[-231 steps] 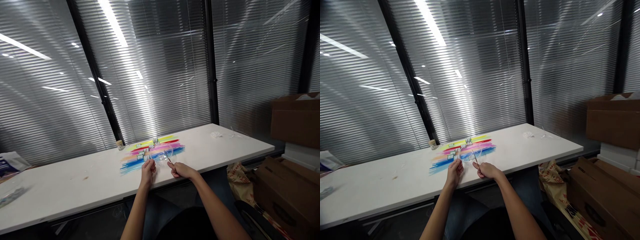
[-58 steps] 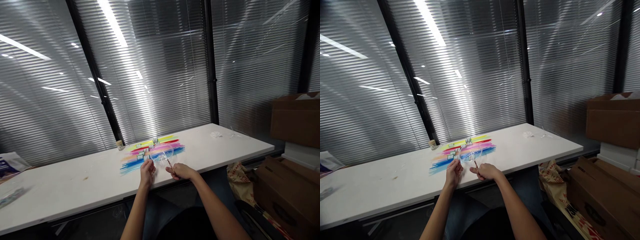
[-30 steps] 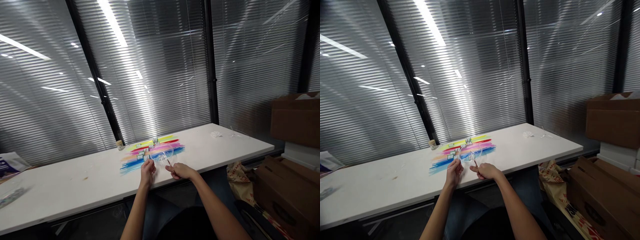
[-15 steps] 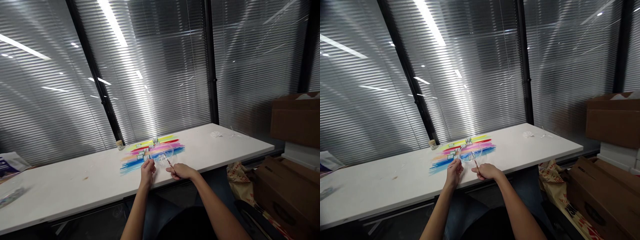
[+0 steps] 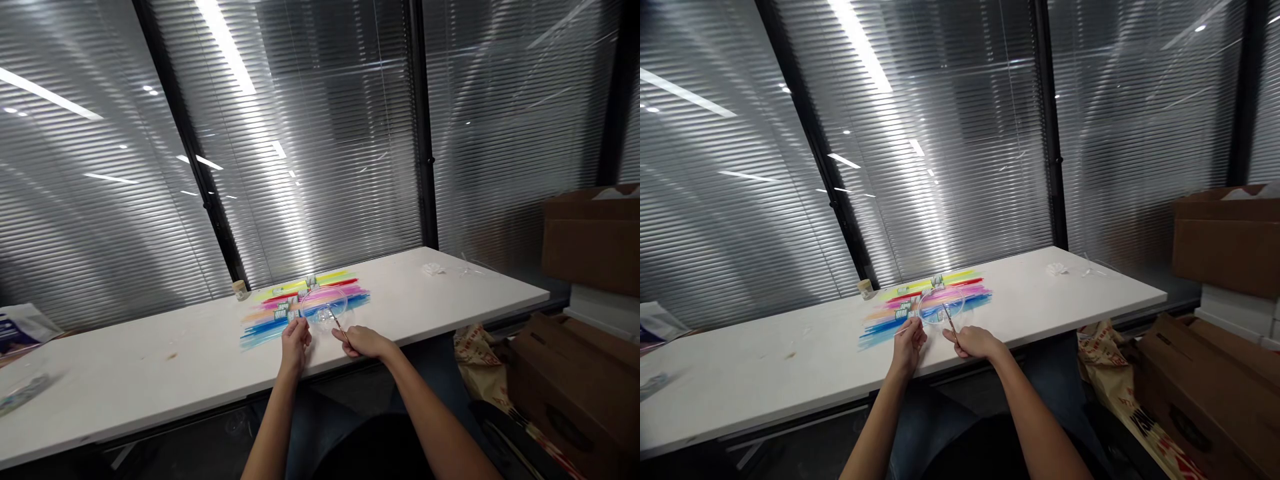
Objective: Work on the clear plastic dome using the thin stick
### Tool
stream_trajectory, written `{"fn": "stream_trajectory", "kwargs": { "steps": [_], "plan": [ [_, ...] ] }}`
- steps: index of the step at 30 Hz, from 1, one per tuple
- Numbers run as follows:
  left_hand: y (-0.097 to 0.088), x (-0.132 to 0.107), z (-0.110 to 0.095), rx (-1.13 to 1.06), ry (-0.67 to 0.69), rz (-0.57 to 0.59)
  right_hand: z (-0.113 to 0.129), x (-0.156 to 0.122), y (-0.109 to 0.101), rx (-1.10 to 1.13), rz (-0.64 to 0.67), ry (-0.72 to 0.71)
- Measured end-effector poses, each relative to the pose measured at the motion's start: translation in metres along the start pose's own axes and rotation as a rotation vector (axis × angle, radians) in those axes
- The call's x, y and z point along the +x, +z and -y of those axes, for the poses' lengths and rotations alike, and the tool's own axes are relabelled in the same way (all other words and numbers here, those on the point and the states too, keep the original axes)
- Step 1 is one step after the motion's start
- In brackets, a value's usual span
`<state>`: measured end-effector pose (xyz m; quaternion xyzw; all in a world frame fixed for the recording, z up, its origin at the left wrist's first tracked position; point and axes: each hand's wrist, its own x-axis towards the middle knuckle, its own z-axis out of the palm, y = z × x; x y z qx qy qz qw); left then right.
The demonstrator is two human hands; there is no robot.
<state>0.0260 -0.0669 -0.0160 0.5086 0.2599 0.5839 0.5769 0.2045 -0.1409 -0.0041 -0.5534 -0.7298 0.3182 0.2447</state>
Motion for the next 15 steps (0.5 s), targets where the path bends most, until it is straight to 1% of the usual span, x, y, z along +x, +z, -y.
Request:
{"fn": "stream_trajectory", "kwargs": {
  "steps": [3,6,10,15],
  "plan": [
    [0.001,-0.001,-0.001,0.002,0.004,0.002,-0.001,0.000,0.001,0.026,-0.004,-0.030],
    [0.001,-0.003,-0.002,0.000,0.003,0.001,0.000,-0.001,0.000,0.038,0.006,-0.026],
    [0.001,-0.003,-0.003,-0.005,0.002,0.002,0.007,-0.004,-0.001,-0.024,0.028,-0.009],
    [0.001,-0.002,-0.003,-0.012,-0.001,0.006,0.011,-0.006,-0.001,-0.076,0.016,0.017]
  ]
}}
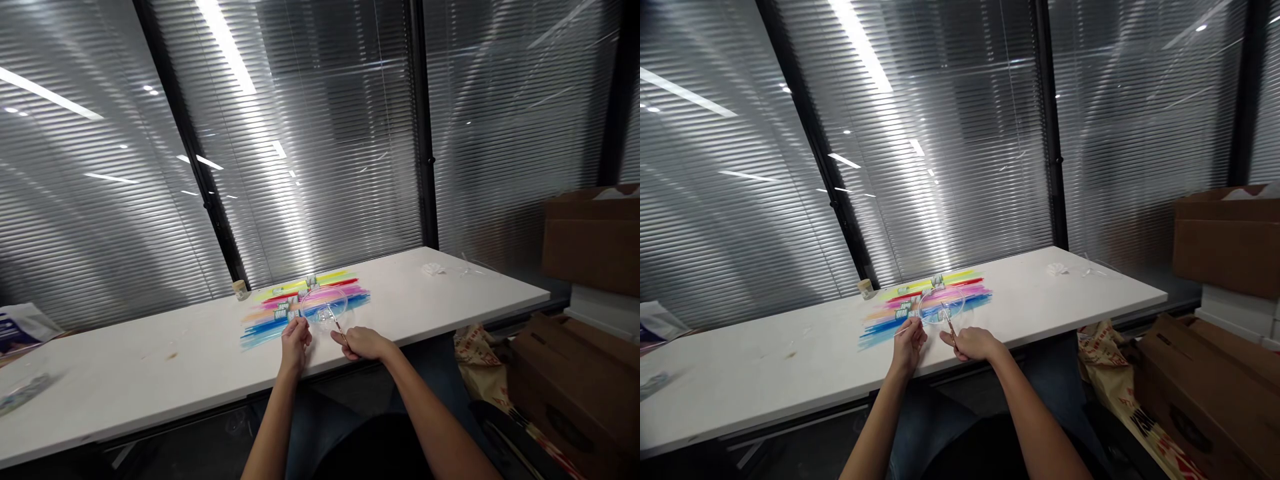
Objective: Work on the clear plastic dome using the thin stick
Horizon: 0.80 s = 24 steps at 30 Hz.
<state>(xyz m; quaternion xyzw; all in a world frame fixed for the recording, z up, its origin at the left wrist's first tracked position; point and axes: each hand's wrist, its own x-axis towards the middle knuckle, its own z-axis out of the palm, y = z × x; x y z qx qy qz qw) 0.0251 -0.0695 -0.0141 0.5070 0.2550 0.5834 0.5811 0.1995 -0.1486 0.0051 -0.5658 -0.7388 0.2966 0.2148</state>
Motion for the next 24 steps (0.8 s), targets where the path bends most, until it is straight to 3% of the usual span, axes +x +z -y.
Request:
{"fn": "stream_trajectory", "kwargs": {
  "steps": [24],
  "plan": [
    [0.0016,-0.0015,-0.0013,-0.010,-0.005,0.003,0.0026,-0.0017,-0.0043,-0.011,0.073,-0.033]
  ]
}}
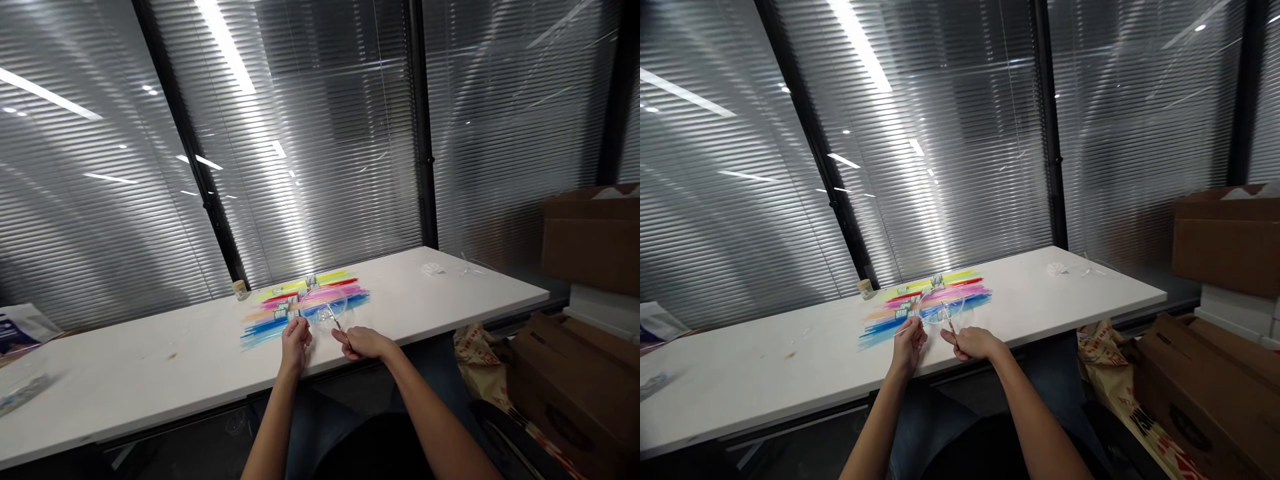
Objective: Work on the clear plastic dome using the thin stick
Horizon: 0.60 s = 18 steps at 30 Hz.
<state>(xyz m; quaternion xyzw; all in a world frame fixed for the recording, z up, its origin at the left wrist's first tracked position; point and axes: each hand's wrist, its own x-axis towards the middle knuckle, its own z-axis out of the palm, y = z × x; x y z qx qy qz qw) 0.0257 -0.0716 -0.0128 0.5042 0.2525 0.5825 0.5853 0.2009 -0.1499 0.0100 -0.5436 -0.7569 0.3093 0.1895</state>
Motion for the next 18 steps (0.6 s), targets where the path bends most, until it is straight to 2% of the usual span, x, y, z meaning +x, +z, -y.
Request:
{"fn": "stream_trajectory", "kwargs": {
  "steps": [18],
  "plan": [
    [-0.0028,0.0014,0.0027,0.052,-0.004,0.071,-0.0015,0.0014,-0.0001,0.005,-0.005,-0.008]
  ]
}}
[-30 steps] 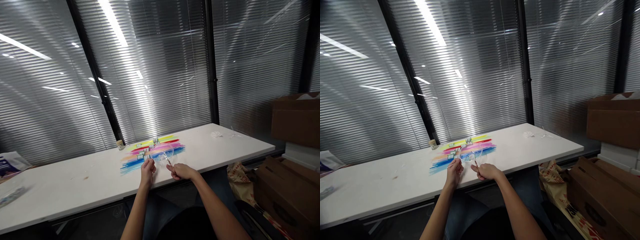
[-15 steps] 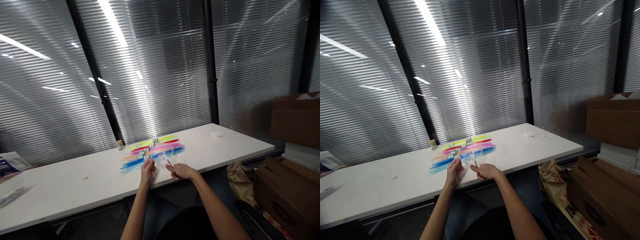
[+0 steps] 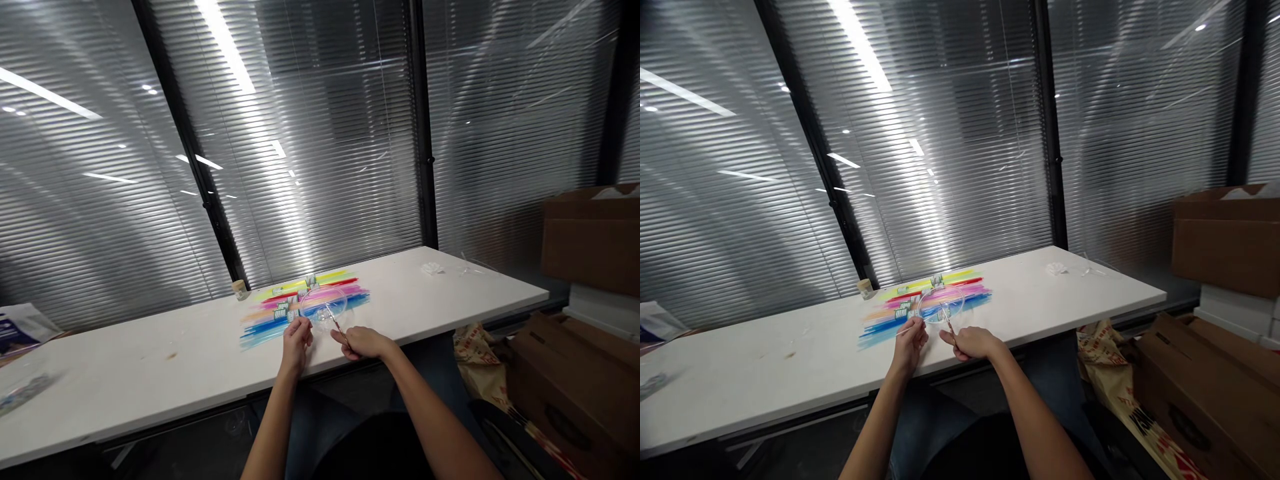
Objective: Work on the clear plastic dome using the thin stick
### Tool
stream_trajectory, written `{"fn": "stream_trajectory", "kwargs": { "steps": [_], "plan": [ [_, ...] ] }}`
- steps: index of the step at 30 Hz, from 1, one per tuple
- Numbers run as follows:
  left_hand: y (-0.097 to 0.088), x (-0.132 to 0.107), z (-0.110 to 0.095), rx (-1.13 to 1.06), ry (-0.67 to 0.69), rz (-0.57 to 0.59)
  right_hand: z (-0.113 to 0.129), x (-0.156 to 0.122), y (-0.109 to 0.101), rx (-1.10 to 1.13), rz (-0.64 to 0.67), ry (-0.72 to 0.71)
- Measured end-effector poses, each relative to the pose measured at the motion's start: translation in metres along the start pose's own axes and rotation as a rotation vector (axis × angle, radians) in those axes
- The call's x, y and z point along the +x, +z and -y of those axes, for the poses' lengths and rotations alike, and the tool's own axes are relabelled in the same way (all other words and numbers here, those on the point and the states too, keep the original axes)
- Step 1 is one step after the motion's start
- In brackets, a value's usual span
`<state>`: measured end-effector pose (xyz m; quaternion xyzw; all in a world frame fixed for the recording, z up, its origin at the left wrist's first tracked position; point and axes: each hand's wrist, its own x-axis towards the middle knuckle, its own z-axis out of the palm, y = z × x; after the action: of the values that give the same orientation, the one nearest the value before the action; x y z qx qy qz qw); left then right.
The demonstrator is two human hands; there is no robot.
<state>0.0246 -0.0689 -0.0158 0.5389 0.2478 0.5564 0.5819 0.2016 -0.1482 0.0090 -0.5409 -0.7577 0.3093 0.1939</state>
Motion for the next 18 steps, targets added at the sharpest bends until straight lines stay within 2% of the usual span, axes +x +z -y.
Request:
{"fn": "stream_trajectory", "kwargs": {
  "steps": [18],
  "plan": [
    [-0.0025,0.0017,0.0026,0.028,-0.010,0.013,0.0007,-0.0011,-0.0003,0.029,0.014,0.024]
  ]
}}
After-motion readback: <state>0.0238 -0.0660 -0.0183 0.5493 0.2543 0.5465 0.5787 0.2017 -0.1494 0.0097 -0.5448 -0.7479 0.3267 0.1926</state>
